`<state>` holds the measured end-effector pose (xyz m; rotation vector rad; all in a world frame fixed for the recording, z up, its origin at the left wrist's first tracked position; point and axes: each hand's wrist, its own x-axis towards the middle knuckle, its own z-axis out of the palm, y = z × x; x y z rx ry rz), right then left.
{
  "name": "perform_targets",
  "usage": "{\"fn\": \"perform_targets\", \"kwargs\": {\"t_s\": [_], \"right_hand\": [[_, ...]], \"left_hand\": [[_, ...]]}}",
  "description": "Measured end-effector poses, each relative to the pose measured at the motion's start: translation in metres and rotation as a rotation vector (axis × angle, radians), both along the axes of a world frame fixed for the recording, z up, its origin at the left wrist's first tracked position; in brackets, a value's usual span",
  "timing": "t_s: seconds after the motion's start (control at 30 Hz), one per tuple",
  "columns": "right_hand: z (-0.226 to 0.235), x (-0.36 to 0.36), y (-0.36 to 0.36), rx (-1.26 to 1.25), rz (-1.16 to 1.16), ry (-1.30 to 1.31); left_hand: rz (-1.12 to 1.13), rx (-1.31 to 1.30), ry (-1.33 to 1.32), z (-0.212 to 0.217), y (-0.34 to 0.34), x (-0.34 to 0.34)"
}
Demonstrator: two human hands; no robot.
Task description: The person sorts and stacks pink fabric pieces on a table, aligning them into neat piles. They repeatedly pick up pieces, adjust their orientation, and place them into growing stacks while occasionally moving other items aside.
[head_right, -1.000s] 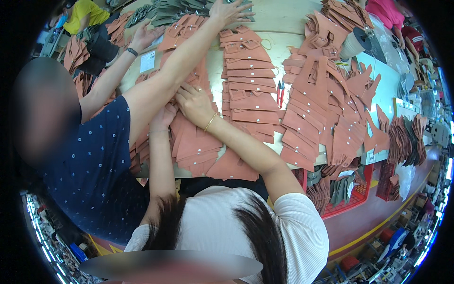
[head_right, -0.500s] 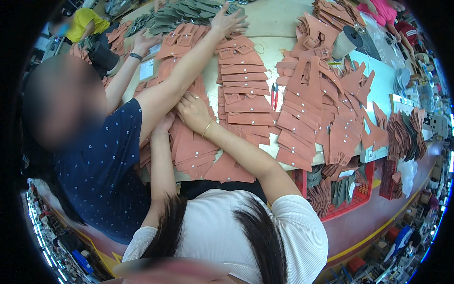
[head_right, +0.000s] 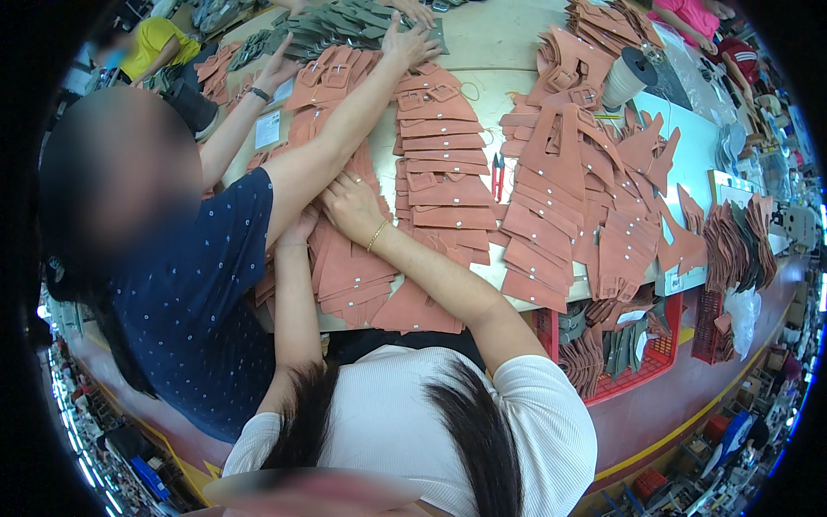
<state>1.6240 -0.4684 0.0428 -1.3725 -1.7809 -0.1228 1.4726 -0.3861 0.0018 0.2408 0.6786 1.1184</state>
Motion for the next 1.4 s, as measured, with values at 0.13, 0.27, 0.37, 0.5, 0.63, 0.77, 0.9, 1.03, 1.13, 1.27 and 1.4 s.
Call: {"fn": "perform_targets", "kwargs": {"t_s": [0.13,0.27,0.37,0.5,0.63,0.77,0.9,1.03,1.13,1.27,1.4], "right_hand": [[0.0,-0.001,0.001,0.01,-0.006,0.027],[-0.002,-0.003,0.002,0.069,-0.026,0.029],[-0.005,-0.003,0.002,0.068,-0.026,0.033],[-0.007,-0.004,0.003,0.078,-0.029,0.022],[-0.008,-0.005,0.004,0.078,-0.03,0.027],[-0.007,-0.004,0.002,0.068,-0.022,0.041],[-0.005,-0.003,0.002,0.061,-0.022,0.052],[-0.005,-0.004,0.002,0.047,-0.03,0.05],[-0.006,-0.003,0.003,0.022,-0.029,0.06],[-0.008,-0.004,0.004,0.032,-0.016,0.066],[-0.008,-0.003,0.005,0.056,-0.018,0.049]], "left_hand": [[-0.03,0.038,0.084,-0.007,0.003,-0.001],[-0.231,0.154,0.059,-0.013,0.009,-0.008],[-0.25,0.149,0.09,-0.014,0.011,-0.01],[-0.222,0.112,0.08,-0.003,0.007,-0.006],[-0.131,0.019,0.168,0.011,0.001,0.003],[-0.071,-0.045,0.098,0.009,-0.002,0.003],[-0.195,0.081,0.119,0.002,0.005,-0.005],[-0.225,0.099,0.058,0.001,0.008,-0.007],[-0.173,0.036,0.148,0.002,0.007,-0.002],[-0.254,0.094,0.118,0.003,0.008,-0.002],[-0.237,0.104,0.113,0.007,0.007,0.0]]}}
